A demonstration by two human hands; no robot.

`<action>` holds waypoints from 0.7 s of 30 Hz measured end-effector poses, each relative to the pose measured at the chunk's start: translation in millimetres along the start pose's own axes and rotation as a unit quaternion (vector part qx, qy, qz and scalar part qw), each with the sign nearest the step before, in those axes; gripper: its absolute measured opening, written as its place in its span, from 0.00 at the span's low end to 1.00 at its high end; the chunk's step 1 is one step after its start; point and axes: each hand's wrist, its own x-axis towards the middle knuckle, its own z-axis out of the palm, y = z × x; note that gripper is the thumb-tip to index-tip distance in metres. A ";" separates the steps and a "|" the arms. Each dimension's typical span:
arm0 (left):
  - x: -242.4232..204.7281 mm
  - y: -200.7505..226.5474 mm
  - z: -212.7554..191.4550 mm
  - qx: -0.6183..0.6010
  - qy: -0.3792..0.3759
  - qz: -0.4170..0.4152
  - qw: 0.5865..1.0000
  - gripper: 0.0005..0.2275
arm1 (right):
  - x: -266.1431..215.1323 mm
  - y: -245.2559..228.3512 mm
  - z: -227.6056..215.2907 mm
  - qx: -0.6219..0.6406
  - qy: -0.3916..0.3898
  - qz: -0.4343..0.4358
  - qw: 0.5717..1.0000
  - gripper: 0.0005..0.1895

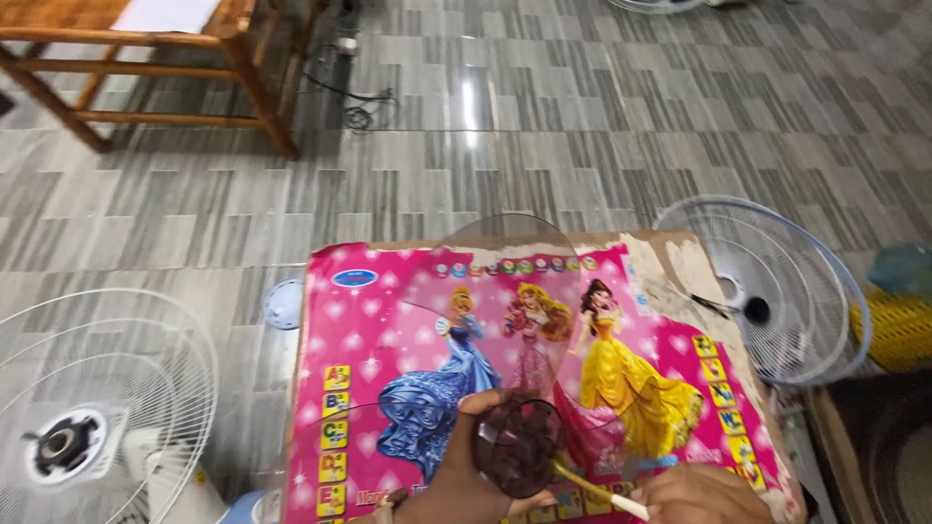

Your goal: Apply a dark substance to a circular object using a brush

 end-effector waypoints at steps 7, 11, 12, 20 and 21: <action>3.3 -4.2 2.1 -0.008 -0.005 0.068 0.998 0.42 | 95.6 -43.8 -17.6 -0.075 0.160 -0.011 0.984 0.11; 5.8 3.7 2.6 -0.029 -0.006 0.072 0.997 0.41 | 96.2 -44.5 -8.5 -0.045 0.183 0.013 0.982 0.10; 6.3 4.6 2.2 0.000 -0.001 0.085 0.996 0.40 | 100.6 -47.1 -7.2 -0.013 0.204 0.035 0.978 0.09; 2.7 0.3 -1.8 0.029 0.011 0.076 0.997 0.43 | 120.7 -55.0 -0.7 0.085 0.300 0.076 0.947 0.04; 1.6 -0.8 -1.7 0.015 0.009 0.053 0.998 0.43 | 117.2 -55.8 -5.2 0.062 0.254 0.076 0.962 0.07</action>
